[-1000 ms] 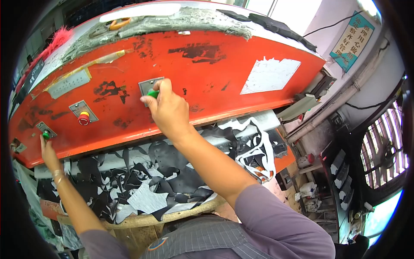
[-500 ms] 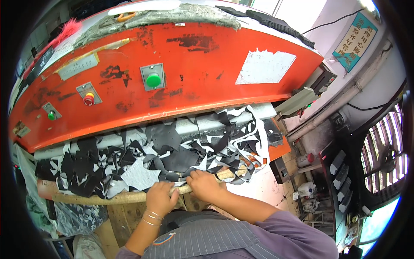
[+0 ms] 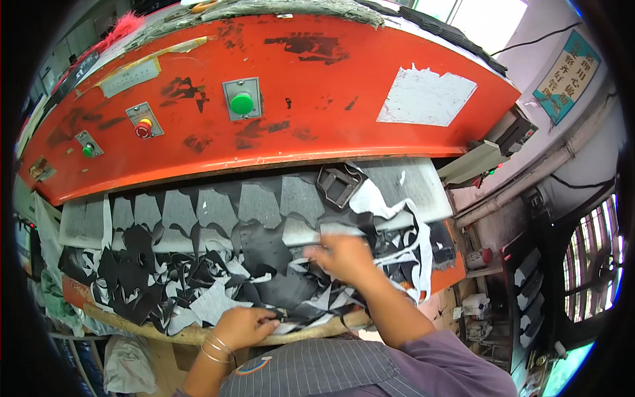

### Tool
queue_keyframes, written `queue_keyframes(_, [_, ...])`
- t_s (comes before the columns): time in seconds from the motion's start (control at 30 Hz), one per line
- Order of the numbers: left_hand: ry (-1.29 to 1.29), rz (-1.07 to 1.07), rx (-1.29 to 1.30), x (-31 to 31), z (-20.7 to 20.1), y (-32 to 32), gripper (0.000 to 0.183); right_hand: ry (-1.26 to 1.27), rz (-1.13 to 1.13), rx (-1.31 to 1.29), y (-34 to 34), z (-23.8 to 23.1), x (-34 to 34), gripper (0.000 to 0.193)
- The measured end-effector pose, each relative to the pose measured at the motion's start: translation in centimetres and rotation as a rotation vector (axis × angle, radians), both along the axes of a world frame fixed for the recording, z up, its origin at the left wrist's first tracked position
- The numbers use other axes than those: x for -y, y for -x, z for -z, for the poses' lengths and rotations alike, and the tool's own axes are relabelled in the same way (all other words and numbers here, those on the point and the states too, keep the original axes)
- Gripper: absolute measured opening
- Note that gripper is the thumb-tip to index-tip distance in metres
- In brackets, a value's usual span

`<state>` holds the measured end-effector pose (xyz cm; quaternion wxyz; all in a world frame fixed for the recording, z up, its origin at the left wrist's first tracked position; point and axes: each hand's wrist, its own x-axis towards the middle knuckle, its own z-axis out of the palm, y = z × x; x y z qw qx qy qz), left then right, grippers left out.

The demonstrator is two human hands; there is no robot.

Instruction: Cutting components from a sheet of material using a hydraulic die cutting machine.

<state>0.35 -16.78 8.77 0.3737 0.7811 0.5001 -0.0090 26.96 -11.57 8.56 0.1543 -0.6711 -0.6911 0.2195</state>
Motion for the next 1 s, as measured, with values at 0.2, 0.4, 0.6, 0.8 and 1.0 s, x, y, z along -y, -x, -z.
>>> queue_keyframes(0.2, [-0.302, 0.064, 0.335, -15.2, 0.6, -9.9, 0.04, -0.016, 0.392, 0.371, -3.8, 0.4, -15.3, 0.089])
queue_keyframes(0.4, [-0.641, 0.04, 0.025, -22.1, 7.4, -14.1, 0.062, 0.036, 0.336, -0.305, -8.5, 1.7, -16.5, 0.076])
queue_keyframes(0.6, [-0.444, 0.013, 0.047, -21.2, 5.4, -16.0, 0.068, -0.145, 0.368, -1.449, -16.6, 2.3, -10.4, 0.044])
queue_keyframes(0.8, [0.502, -0.075, 1.15, -13.7, 3.1, -22.2, 0.066, 0.147, 0.256, -1.273, -12.6, 0.6, -1.9, 0.047])
queue_keyframes(1.0, [0.286, -0.282, 0.949, -6.9, 2.8, -19.7, 0.036, 0.047, 0.169, -1.205, -10.4, 0.8, 2.1, 0.024])
